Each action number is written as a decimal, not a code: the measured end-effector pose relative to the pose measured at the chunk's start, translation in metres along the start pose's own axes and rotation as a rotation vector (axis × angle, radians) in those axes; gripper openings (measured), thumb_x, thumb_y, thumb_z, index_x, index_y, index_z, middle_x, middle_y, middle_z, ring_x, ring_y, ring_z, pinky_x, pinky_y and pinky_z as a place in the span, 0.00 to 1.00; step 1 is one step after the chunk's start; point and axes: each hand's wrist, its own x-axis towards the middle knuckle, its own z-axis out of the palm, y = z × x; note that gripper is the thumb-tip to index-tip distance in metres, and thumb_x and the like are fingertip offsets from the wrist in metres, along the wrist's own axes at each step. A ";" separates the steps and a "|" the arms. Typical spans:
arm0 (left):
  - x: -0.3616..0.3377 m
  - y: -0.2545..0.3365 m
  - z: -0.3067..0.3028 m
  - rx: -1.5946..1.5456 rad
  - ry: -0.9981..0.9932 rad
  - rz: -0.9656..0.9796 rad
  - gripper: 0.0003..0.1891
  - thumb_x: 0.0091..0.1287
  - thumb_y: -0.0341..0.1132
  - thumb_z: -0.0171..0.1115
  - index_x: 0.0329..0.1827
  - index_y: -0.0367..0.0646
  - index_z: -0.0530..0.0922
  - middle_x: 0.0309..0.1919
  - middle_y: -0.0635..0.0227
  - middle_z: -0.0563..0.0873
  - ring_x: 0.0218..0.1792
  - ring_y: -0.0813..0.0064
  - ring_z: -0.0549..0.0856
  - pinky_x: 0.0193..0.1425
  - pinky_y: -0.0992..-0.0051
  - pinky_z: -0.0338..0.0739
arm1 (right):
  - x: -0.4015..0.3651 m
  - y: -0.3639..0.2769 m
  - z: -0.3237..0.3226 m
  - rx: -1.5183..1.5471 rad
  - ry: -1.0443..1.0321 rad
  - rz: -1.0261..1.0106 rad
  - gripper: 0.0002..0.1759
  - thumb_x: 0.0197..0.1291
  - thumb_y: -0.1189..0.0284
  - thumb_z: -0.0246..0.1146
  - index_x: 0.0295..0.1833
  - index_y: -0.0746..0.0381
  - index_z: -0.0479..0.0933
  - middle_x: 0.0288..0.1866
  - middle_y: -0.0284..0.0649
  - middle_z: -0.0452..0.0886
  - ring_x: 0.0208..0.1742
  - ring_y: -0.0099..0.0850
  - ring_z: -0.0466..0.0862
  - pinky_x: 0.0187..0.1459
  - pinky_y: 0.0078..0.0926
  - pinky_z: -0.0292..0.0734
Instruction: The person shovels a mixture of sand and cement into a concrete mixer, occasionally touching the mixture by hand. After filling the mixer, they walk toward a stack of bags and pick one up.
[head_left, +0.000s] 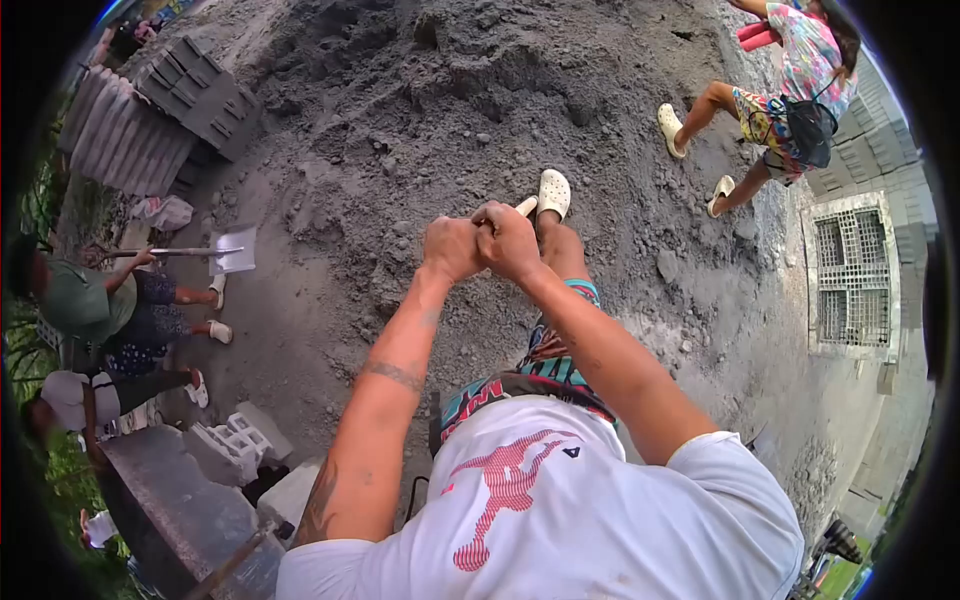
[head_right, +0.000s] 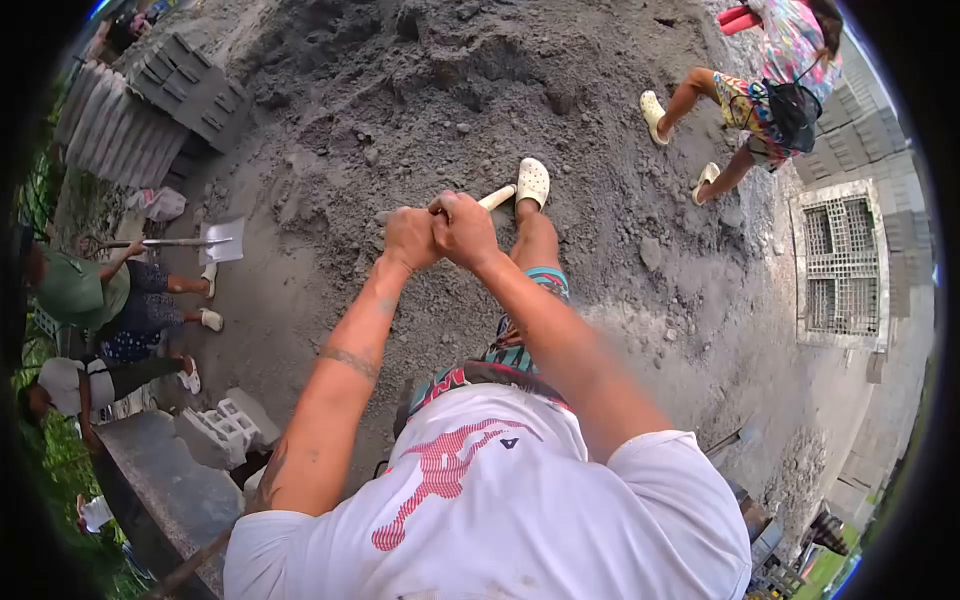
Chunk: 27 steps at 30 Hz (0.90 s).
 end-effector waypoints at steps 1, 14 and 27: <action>0.022 0.006 -0.001 -0.025 0.093 0.067 0.08 0.58 0.43 0.65 0.30 0.50 0.85 0.26 0.61 0.88 0.33 0.52 0.88 0.43 0.57 0.81 | 0.014 0.003 -0.017 0.036 0.095 0.001 0.13 0.58 0.70 0.58 0.47 0.61 0.81 0.41 0.54 0.84 0.47 0.49 0.85 0.51 0.41 0.79; -0.278 0.163 0.224 -0.212 -0.529 0.009 0.26 0.56 0.37 0.63 0.59 0.40 0.72 0.55 0.59 0.76 0.62 0.56 0.73 0.67 0.50 0.64 | -0.412 0.145 0.104 0.939 0.170 1.444 0.17 0.67 0.65 0.60 0.54 0.64 0.74 0.40 0.43 0.81 0.38 0.36 0.84 0.43 0.46 0.86; -0.118 0.358 0.160 -0.669 -0.368 0.333 0.27 0.56 0.49 0.69 0.55 0.44 0.78 0.52 0.58 0.77 0.60 0.53 0.74 0.69 0.44 0.60 | -0.481 0.146 -0.258 0.968 0.316 1.542 0.09 0.62 0.69 0.59 0.44 0.62 0.74 0.28 0.38 0.80 0.29 0.32 0.82 0.36 0.36 0.84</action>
